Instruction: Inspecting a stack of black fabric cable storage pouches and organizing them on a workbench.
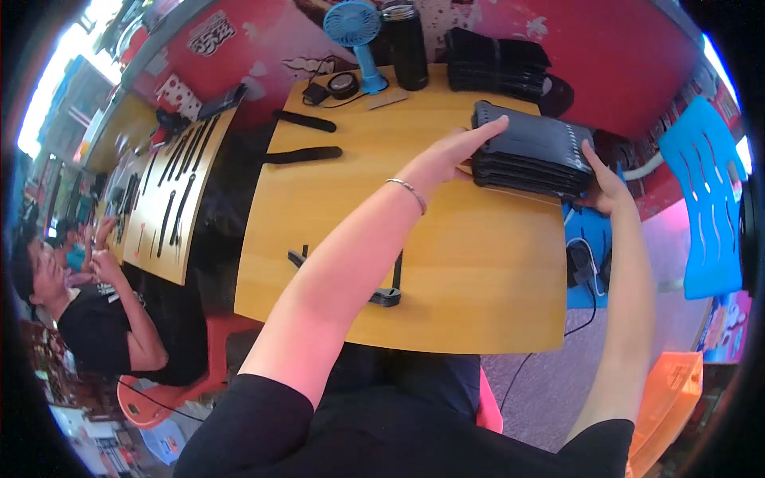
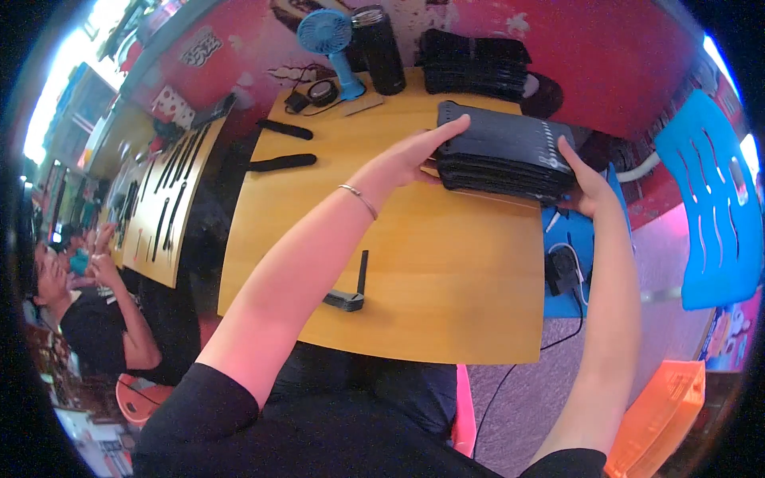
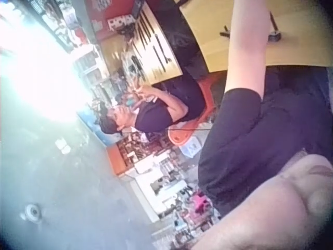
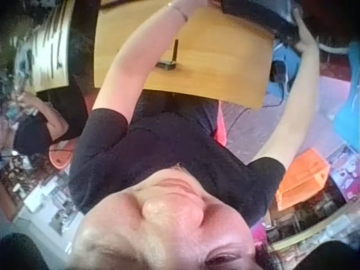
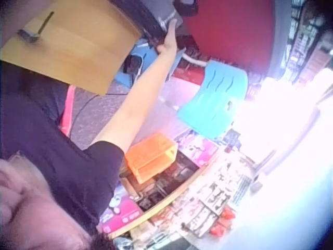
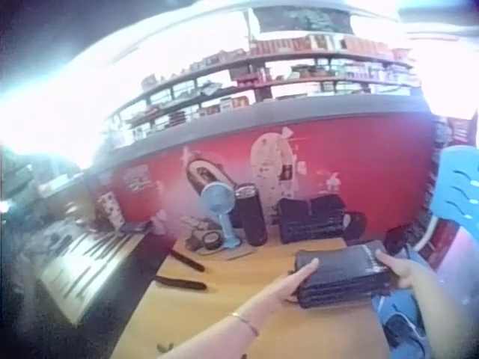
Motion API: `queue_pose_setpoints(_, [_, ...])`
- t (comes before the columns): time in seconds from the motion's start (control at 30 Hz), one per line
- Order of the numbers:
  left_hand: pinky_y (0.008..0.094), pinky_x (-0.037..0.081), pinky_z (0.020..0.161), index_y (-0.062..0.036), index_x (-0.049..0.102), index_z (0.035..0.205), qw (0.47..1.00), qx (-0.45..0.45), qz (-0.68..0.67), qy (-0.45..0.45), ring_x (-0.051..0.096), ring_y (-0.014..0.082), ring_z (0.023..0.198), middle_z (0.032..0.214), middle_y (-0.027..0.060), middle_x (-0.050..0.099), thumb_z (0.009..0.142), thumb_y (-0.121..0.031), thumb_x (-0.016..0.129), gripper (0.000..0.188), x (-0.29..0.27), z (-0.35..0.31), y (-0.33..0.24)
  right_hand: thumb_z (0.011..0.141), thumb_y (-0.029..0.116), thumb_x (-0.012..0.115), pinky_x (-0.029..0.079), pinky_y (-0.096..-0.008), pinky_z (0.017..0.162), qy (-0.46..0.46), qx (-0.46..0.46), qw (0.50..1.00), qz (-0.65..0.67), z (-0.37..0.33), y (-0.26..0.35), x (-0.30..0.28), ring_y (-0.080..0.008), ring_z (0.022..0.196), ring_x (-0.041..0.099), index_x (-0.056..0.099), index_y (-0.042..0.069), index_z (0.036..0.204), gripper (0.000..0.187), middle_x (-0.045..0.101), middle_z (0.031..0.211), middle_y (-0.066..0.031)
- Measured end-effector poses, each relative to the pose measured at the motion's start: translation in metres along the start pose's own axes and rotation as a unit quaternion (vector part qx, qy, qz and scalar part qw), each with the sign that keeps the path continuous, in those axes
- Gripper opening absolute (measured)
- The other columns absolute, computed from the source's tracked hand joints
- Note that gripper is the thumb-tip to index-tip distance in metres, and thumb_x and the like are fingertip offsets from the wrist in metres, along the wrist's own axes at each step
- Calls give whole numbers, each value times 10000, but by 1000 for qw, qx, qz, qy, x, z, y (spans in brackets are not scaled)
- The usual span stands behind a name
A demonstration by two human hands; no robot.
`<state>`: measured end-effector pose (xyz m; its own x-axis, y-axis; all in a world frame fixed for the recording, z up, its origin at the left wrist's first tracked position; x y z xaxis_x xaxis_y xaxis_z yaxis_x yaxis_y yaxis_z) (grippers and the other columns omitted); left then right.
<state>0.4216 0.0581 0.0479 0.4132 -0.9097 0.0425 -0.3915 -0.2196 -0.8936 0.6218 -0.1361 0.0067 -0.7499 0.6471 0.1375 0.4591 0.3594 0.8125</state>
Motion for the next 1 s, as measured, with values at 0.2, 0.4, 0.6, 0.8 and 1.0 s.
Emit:
queue_pose_setpoints(0.2, [362, 440, 957, -72, 578, 1227, 1000, 6, -25, -17, 588, 196, 1071, 1176, 60, 629, 746, -633, 698, 748, -6, 26, 12, 722, 642, 718, 383, -457, 965, -45, -15, 998, 33, -5, 1, 8, -232, 1129, 526, 589, 156, 1247, 727, 617, 1217, -76])
queue_pose_setpoints(0.4, [347, 464, 922, -2, 545, 1232, 992, 15, -128, 6, 597, 212, 1088, 1188, 118, 623, 740, -529, 756, 752, 3, 21, 6, 739, 585, 734, 429, -471, 895, -12, -61, 996, 70, 0, 7, 11, -221, 1071, 573, 624, 160, 1193, 632, 654, 1147, -63])
queue_pose_setpoints(0.6, [357, 464, 926, -30, 591, 1191, 983, 32, -183, 9, 598, 216, 1086, 1167, 91, 639, 737, -495, 780, 676, 3, 3, 0, 770, 495, 753, 499, -416, 838, -37, -94, 990, 97, -21, 23, 23, -228, 974, 622, 627, 113, 1156, 558, 662, 1118, -85])
queue_pose_setpoints(0.8, [382, 479, 941, -76, 588, 1198, 963, 137, -219, 72, 590, 200, 1083, 1187, 67, 625, 837, -433, 706, 521, -14, -29, -30, 808, 398, 745, 531, -343, 812, -28, -216, 975, 46, -69, 70, 58, -146, 992, 622, 557, 139, 1260, 553, 650, 1098, -24])
queue_pose_setpoints(1.0, [377, 452, 1002, -32, 542, 1260, 920, 271, -248, 139, 585, 204, 1129, 1236, 90, 610, 934, -289, 601, 419, -53, -139, -56, 848, 358, 711, 516, -297, 829, -16, -361, 932, -13, -145, 84, 144, -129, 993, 615, 510, 96, 1300, 559, 620, 1135, -23])
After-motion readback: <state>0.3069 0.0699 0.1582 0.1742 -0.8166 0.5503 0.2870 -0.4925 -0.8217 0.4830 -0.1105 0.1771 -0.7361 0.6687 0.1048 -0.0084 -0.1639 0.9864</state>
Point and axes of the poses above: each hand's wrist, its own z-axis towards the middle knuckle, its own x-axis out of the palm, y = z × x, the point moved 8 cm from there along z, towards the middle knuckle
